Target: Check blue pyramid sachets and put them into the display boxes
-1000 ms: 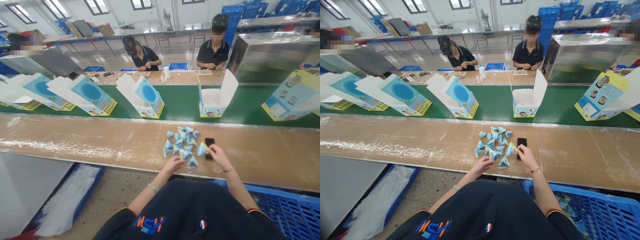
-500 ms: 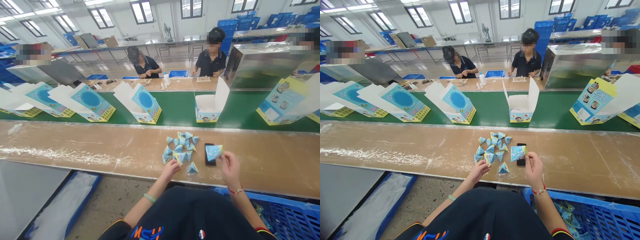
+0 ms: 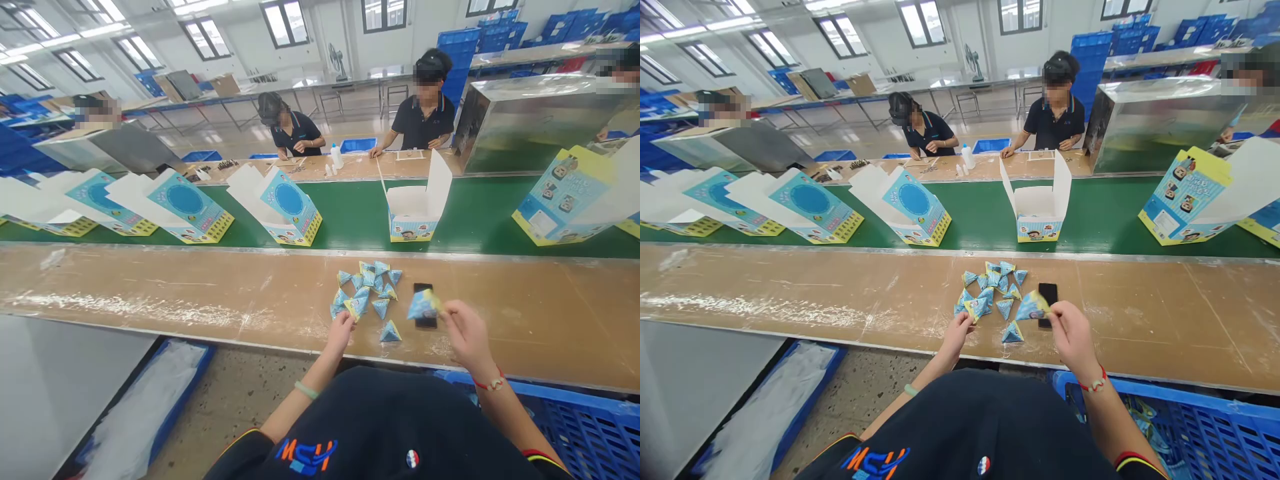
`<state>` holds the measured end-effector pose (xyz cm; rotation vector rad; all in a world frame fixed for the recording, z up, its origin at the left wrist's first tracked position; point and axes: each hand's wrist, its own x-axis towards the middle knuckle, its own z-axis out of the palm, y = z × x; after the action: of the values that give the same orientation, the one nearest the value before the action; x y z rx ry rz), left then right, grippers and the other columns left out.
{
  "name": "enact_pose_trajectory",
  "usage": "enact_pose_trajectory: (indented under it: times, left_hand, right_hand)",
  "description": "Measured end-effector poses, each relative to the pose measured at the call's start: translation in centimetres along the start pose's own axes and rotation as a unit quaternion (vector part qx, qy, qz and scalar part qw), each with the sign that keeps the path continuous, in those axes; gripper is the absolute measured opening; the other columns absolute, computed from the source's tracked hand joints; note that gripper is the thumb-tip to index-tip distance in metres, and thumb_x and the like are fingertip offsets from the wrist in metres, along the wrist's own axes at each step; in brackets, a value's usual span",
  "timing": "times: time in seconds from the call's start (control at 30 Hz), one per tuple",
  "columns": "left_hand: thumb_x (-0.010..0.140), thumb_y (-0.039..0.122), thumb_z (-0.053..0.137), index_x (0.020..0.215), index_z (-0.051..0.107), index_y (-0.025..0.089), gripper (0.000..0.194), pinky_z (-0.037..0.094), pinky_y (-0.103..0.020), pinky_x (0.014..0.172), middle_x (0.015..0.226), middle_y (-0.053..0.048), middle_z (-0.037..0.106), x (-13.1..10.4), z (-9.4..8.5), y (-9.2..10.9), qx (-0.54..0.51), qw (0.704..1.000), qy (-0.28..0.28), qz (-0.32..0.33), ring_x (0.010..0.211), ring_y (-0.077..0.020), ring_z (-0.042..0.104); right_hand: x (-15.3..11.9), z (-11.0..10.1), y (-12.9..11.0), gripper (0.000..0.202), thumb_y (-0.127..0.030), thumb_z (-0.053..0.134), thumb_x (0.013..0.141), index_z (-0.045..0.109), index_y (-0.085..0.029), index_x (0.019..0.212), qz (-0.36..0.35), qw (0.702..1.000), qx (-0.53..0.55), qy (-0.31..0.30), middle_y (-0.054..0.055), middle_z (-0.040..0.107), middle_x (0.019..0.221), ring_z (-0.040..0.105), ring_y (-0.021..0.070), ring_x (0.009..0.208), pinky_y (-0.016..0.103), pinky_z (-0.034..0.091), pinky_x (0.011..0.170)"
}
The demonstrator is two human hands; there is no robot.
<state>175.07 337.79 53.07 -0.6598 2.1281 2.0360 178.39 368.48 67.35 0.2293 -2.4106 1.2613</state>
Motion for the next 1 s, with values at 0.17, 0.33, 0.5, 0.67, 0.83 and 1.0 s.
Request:
enact_pose_trajectory:
  times: [0.17, 0.33, 0.5, 0.67, 0.83, 1.0]
  left_hand:
    - [0.075, 0.053, 0.048, 0.064, 0.039, 0.024, 0.033, 0.044, -0.025, 0.058, 0.056, 0.006, 0.042, 3.3, -1.5, 2.3, 0.004, 0.991, 0.122, 0.055, 0.054, -0.0119, 0.049]
    - [0.07, 0.042, 0.06, 0.06, 0.04, 0.025, 0.028, 0.039, -0.025, 0.056, 0.053, 0.005, 0.045, 3.2, -2.6, 3.6, 0.07, 0.983, 0.122, 0.122, 0.053, -0.0134, 0.046]
    - [0.08, 0.036, 0.051, 0.062, 0.042, 0.025, 0.022, 0.037, -0.027, 0.058, 0.055, 0.003, 0.048, 2.5, -2.5, 4.0, 0.12, 0.967, 0.15, 0.166, 0.056, -0.0161, 0.046]
    - [0.076, 0.031, 0.058, 0.058, 0.043, 0.025, 0.024, 0.031, -0.027, 0.056, 0.053, 0.004, 0.045, 3.2, -2.4, 5.2, 0.162, 0.958, 0.113, 0.207, 0.053, -0.0153, 0.042]
    - [0.082, 0.027, 0.052, 0.059, 0.04, 0.025, 0.026, 0.032, -0.027, 0.06, 0.056, 0.003, 0.043, 2.5, -1.6, 5.7, 0.187, 0.944, 0.128, 0.238, 0.057, -0.0158, 0.042]
    - [0.083, 0.027, 0.052, 0.061, 0.043, 0.025, 0.024, 0.035, -0.028, 0.062, 0.057, 0.003, 0.046, 1.7, 1.1, 4.6, 0.21, 0.941, 0.139, 0.228, 0.059, -0.0157, 0.046]
  right_hand:
    - [0.1, 0.2, 0.9, 0.023, -0.034, 0.05, 0.096, 0.057, -0.022, 0.077, 0.004, 0.999, 0.031, -0.034, 0.001, 0.061, 0.07, 0.058, 0.0175, 0.065, 0.028, 0.044, 0.062]
    - [-0.7, 1.3, 2.6, 0.029, -0.041, 0.049, 0.095, 0.057, -0.022, 0.076, 0.045, 0.998, 0.036, -0.033, 0.001, 0.06, 0.068, 0.056, 0.0178, 0.062, 0.028, 0.043, 0.06]
    - [-1.4, 2.6, 6.0, 0.033, -0.05, 0.05, 0.093, 0.057, -0.021, 0.078, 0.122, 0.991, 0.04, 0.042, 0.003, 0.061, 0.07, 0.056, 0.0194, 0.065, 0.03, 0.044, 0.062]
    - [-1.5, 4.2, 9.4, 0.045, -0.063, 0.048, 0.088, 0.055, -0.021, 0.074, 0.179, 0.982, 0.048, 0.032, 0.002, 0.058, 0.065, 0.054, 0.0196, 0.061, 0.031, 0.042, 0.06]
    - [-2.0, 4.0, 11.2, 0.05, -0.069, 0.049, 0.084, 0.056, -0.02, 0.074, 0.195, 0.979, 0.051, 0.017, 0.002, 0.059, 0.065, 0.055, 0.0205, 0.061, 0.032, 0.042, 0.06]
    - [-1.2, 2.7, 14.1, 0.053, -0.073, 0.057, 0.078, 0.058, -0.02, 0.08, 0.238, 0.965, 0.086, 0.073, 0.003, 0.062, 0.07, 0.058, 0.0219, 0.066, 0.033, 0.045, 0.064]
